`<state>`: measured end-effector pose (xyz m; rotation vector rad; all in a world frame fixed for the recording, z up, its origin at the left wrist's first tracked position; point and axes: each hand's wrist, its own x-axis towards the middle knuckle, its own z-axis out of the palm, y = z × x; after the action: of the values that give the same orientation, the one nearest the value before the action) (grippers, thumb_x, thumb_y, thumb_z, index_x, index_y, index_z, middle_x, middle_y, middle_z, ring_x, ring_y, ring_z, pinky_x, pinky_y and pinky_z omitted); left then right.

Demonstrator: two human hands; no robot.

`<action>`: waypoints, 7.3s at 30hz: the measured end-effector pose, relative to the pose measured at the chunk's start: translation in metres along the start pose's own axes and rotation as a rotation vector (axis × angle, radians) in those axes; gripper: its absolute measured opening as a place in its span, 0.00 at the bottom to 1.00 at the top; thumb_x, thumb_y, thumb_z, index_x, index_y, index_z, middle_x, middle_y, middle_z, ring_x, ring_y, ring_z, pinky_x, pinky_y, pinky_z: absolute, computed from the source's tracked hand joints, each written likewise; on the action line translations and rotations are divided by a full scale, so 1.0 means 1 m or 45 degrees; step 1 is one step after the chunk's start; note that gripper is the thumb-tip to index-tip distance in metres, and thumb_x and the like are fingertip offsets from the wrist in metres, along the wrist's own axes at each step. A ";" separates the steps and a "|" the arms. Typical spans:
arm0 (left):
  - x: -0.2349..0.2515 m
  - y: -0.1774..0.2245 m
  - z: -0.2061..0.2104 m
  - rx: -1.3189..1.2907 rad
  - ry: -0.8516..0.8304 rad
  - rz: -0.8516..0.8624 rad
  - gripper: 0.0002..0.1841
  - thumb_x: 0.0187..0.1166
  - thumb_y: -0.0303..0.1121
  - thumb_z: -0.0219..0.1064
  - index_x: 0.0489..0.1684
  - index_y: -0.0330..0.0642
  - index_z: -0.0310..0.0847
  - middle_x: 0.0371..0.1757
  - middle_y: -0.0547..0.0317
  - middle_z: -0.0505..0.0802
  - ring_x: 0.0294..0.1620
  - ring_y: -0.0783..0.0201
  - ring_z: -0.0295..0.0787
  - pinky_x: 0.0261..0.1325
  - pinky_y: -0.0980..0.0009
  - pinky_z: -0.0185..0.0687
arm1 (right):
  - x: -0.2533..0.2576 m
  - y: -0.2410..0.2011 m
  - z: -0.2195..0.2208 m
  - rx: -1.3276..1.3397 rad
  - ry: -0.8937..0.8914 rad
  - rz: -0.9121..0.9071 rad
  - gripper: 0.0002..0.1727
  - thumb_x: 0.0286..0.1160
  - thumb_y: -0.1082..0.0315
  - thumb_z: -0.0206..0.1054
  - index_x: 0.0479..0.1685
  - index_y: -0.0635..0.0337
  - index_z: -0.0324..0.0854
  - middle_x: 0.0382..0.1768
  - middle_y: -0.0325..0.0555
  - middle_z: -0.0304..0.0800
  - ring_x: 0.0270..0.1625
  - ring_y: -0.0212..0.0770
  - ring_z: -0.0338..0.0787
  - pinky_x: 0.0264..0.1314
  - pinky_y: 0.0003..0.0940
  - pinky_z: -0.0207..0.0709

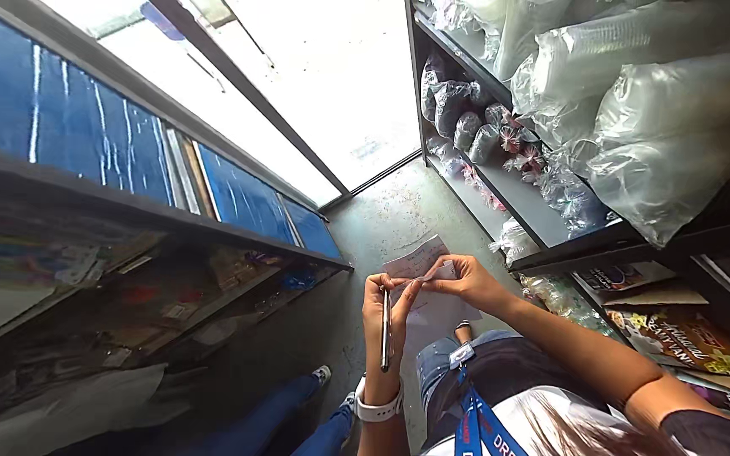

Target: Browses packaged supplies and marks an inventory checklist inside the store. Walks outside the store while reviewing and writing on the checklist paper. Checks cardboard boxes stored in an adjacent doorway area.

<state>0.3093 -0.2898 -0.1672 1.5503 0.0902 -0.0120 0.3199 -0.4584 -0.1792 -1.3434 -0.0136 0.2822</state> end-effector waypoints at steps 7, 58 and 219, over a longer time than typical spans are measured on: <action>0.125 -0.007 -0.009 -0.207 -0.102 -0.118 0.14 0.69 0.18 0.70 0.38 0.46 0.69 0.31 0.72 0.89 0.37 0.79 0.88 0.47 0.79 0.87 | 0.102 0.000 -0.001 -0.202 0.210 -0.328 0.06 0.65 0.75 0.77 0.39 0.66 0.91 0.42 0.39 0.91 0.47 0.18 0.86 0.56 0.14 0.79; 1.072 0.076 -0.031 -0.154 -0.141 -0.155 0.16 0.72 0.22 0.73 0.47 0.38 0.66 0.36 0.61 0.85 0.37 0.71 0.87 0.45 0.72 0.87 | 1.005 -0.180 -0.092 0.296 0.585 -0.267 0.12 0.69 0.84 0.69 0.47 0.62 0.84 0.39 0.34 0.96 0.43 0.27 0.95 0.53 0.26 0.90; 1.064 0.024 -1.748 0.950 1.768 0.782 0.17 0.74 0.23 0.65 0.14 0.44 0.66 0.17 0.69 0.73 0.22 0.85 0.71 0.27 0.90 0.66 | 1.472 0.234 1.633 0.207 -1.986 0.162 0.19 0.83 0.77 0.51 0.70 0.71 0.69 0.58 0.37 0.87 0.62 0.24 0.86 0.69 0.26 0.81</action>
<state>1.2830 1.5087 -0.2444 1.9754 0.7567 1.6795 1.4168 1.4599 -0.2507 -0.6789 -1.1744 1.3372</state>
